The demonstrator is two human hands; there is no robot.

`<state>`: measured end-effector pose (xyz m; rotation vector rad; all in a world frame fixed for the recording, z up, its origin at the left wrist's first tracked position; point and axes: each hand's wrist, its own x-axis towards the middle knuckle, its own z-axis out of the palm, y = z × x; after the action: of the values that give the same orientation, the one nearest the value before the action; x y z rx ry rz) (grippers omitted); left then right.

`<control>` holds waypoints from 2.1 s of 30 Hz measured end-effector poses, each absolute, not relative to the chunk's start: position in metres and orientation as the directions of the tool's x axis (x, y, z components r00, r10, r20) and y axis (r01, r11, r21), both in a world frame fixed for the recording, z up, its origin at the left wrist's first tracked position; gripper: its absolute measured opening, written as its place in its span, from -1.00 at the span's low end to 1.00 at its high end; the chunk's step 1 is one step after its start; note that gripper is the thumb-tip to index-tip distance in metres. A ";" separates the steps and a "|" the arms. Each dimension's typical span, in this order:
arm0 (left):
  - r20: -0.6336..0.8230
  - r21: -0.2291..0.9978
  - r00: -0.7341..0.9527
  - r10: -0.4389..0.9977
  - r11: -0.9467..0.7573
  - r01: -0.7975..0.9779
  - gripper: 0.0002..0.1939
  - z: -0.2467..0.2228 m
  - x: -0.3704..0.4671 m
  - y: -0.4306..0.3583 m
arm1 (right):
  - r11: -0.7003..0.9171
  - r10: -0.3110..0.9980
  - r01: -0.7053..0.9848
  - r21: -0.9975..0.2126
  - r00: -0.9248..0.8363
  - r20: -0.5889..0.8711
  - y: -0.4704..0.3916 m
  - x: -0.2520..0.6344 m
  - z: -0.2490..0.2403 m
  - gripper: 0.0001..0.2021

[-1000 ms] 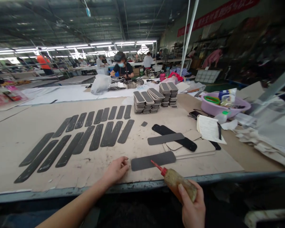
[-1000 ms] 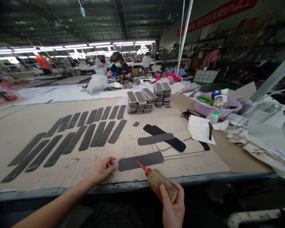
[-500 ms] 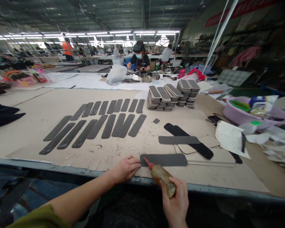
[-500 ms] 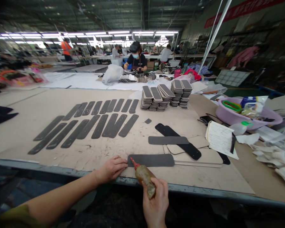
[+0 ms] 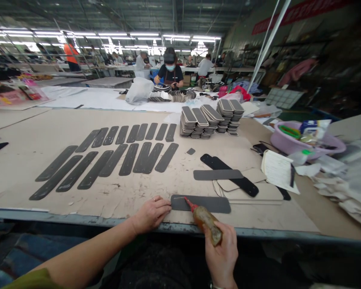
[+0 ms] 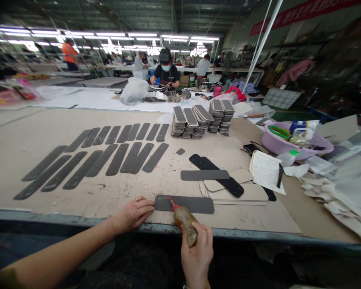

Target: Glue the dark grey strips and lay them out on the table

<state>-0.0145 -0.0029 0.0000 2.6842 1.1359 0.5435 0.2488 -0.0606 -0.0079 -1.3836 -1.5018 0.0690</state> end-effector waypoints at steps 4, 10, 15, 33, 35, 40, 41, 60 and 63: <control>0.299 0.296 0.634 0.714 -0.701 0.649 -0.74 -0.002 -0.015 -0.001 | 0.283 0.717 0.725 -0.629 0.275 0.640 -0.065 0.267 -0.008 -0.78; 0.356 0.268 0.637 0.684 -0.728 0.632 -0.75 -0.008 -0.014 0.001 | 0.134 0.643 0.825 -0.549 0.349 0.681 -0.068 0.297 -0.006 -0.75; 0.382 0.229 0.655 0.651 -0.754 0.616 -0.74 -0.012 -0.016 0.003 | 0.034 0.554 0.885 -0.463 0.369 0.746 -0.067 0.315 0.000 -0.74; 0.356 0.244 0.665 0.657 -0.752 0.613 -0.74 -0.009 -0.014 0.000 | 0.207 0.680 0.693 -0.690 0.405 0.611 -0.068 0.253 -0.001 -0.65; 0.348 0.239 0.669 0.657 -0.752 0.614 -0.74 -0.009 -0.014 0.000 | 0.315 0.713 0.684 -0.658 0.287 0.640 -0.064 0.238 -0.001 -0.67; 0.336 0.234 0.679 0.653 -0.756 0.612 -0.73 -0.011 -0.014 0.000 | 0.390 0.743 0.674 -0.627 0.172 0.647 -0.059 0.223 -0.002 -0.70; 0.339 0.232 0.679 0.652 -0.757 0.611 -0.73 -0.011 -0.014 0.000 | 0.392 0.744 0.674 -0.626 0.169 0.647 -0.060 0.223 -0.001 -0.71; 0.394 0.213 0.653 0.646 -0.756 0.619 -0.73 -0.010 -0.014 0.000 | 0.200 0.713 0.783 -0.589 0.296 0.635 -0.086 0.270 0.015 -0.69; 0.413 0.198 0.653 0.635 -0.762 0.616 -0.73 -0.007 -0.014 0.000 | 0.043 0.652 0.830 -0.556 0.399 0.645 -0.089 0.297 0.015 -0.63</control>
<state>-0.0138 0.0003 -0.0066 2.8196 1.0678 0.7289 0.2967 -0.0891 0.0146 -1.6733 -1.3186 -0.2271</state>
